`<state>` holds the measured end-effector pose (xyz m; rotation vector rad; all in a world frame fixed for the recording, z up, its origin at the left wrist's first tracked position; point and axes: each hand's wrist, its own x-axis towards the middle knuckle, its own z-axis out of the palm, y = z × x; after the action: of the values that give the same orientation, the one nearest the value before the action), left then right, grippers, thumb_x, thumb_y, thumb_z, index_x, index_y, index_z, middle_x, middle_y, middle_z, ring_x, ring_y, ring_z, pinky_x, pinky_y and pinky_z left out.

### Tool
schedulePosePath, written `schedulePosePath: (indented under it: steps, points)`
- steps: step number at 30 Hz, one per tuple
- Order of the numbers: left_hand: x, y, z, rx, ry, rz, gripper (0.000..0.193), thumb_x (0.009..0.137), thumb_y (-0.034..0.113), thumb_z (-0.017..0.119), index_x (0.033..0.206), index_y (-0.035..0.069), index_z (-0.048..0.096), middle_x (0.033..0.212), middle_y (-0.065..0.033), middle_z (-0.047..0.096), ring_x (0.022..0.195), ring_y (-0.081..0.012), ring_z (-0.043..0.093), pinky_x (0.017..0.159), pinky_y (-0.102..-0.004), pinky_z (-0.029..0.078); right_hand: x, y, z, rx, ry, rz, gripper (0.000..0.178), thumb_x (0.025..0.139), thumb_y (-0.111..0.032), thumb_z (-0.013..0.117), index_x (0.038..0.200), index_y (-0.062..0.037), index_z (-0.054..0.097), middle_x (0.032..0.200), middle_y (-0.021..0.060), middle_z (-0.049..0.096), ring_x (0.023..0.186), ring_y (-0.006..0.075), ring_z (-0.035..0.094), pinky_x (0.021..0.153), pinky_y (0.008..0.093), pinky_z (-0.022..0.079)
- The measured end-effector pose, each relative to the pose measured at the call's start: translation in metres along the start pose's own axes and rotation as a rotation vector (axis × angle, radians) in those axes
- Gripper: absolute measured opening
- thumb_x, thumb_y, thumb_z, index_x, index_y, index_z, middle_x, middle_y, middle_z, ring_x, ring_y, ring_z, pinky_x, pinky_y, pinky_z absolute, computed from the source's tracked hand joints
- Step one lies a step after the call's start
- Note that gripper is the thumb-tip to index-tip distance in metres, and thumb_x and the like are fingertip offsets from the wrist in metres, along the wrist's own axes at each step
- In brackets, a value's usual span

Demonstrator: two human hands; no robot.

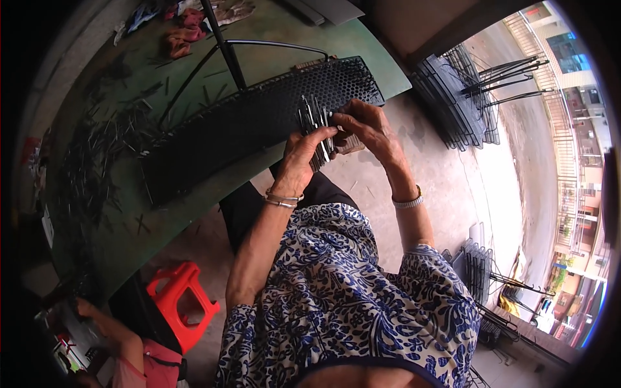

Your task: Inserting small metal pins into the holes of a perforated metal grating.

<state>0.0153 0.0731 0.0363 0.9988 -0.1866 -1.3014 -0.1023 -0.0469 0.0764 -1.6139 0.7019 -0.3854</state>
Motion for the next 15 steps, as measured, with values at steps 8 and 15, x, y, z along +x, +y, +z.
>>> schedulePosePath:
  steps: [8,15]
  points:
    - [-0.001,0.01,0.006,0.043,0.082,0.032,0.017,0.077,0.019,0.075,0.088,0.006,0.071,0.08,-0.0022,0.069,0.066,-0.0103,0.064,0.052,-0.0255,0.052,0.001,-0.004,0.002,-0.039,0.062,-0.023,0.019,0.091,-0.019,0.065,0.088,-0.0007,0.062,0.077,0.0006,0.061,0.072,0.0068,0.056,0.063,0.0233,0.045]
    - [0.003,0.006,0.005,0.053,0.11,0.107,0.014,0.078,0.017,0.073,0.087,0.006,0.071,0.08,-0.0024,0.069,0.065,-0.0101,0.064,0.051,-0.0246,0.049,0.002,-0.014,0.011,-0.016,0.103,-0.034,0.021,0.09,-0.022,0.065,0.087,-0.001,0.062,0.075,-0.0005,0.059,0.072,0.0054,0.054,0.065,0.0231,0.043]
